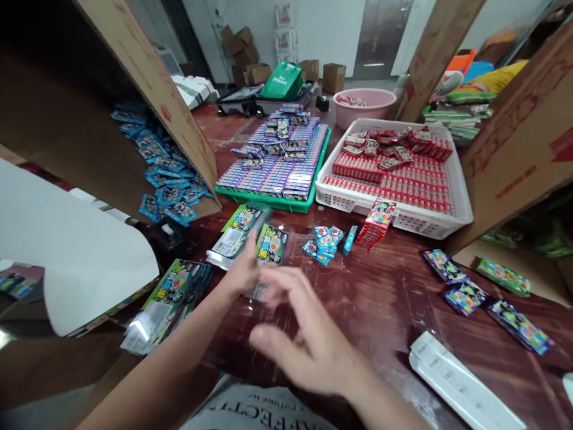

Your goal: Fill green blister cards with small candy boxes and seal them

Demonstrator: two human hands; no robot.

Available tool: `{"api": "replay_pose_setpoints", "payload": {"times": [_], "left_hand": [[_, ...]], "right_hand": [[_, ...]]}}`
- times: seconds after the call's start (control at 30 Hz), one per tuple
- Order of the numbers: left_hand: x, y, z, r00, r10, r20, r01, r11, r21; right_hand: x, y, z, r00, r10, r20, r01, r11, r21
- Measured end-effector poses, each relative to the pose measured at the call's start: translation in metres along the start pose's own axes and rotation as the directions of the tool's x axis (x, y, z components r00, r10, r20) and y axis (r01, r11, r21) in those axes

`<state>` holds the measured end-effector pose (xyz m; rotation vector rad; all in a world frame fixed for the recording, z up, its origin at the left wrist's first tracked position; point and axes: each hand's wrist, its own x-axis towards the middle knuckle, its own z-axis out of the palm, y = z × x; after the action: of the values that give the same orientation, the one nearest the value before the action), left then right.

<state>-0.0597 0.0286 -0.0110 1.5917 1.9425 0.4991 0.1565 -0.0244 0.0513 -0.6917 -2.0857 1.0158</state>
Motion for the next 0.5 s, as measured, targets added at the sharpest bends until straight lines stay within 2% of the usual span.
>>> {"api": "replay_pose_setpoints", "payload": {"times": [0.07, 0.13, 0.17, 0.3, 0.37, 0.43, 0.47, 0.5], "left_hand": [[-0.028, -0.003, -0.002, 0.982, 0.168, 0.091, -0.141, 0.959, -0.245], [-0.05, -0.002, -0.003, 0.943, 0.302, 0.142, -0.201, 0.854, -0.48], [-0.057, -0.001, -0.003, 0.931, 0.334, 0.148, -0.208, 0.818, -0.536], [-0.067, -0.001, -0.002, 0.932, 0.328, 0.151, -0.22, 0.848, -0.482], [-0.066, -0.002, -0.002, 0.924, 0.325, 0.2, -0.199, 0.858, -0.475], [-0.065, -0.002, -0.004, 0.901, 0.323, 0.291, -0.136, 0.846, -0.516], [-0.064, -0.001, -0.006, 0.871, 0.328, 0.365, -0.083, 0.832, -0.549], [-0.064, 0.0, -0.007, 0.824, 0.336, 0.456, -0.015, 0.818, -0.576]], "right_hand": [[0.009, 0.021, -0.007, 0.996, 0.021, -0.092, -0.03, 0.995, -0.099], [0.017, 0.042, -0.011, 0.989, 0.058, -0.136, -0.09, 0.965, -0.244], [0.02, 0.05, -0.013, 0.987, 0.089, -0.134, -0.125, 0.949, -0.29], [0.024, 0.062, -0.02, 0.965, 0.239, -0.111, -0.262, 0.917, -0.301], [0.022, 0.056, -0.028, 0.948, 0.315, -0.038, -0.311, 0.903, -0.298], [0.02, 0.046, -0.039, 0.932, 0.347, 0.107, -0.303, 0.905, -0.299], [0.019, 0.041, -0.045, 0.92, 0.337, 0.202, -0.276, 0.92, -0.276], [0.018, 0.037, -0.052, 0.903, 0.308, 0.299, -0.245, 0.942, -0.229]]}}
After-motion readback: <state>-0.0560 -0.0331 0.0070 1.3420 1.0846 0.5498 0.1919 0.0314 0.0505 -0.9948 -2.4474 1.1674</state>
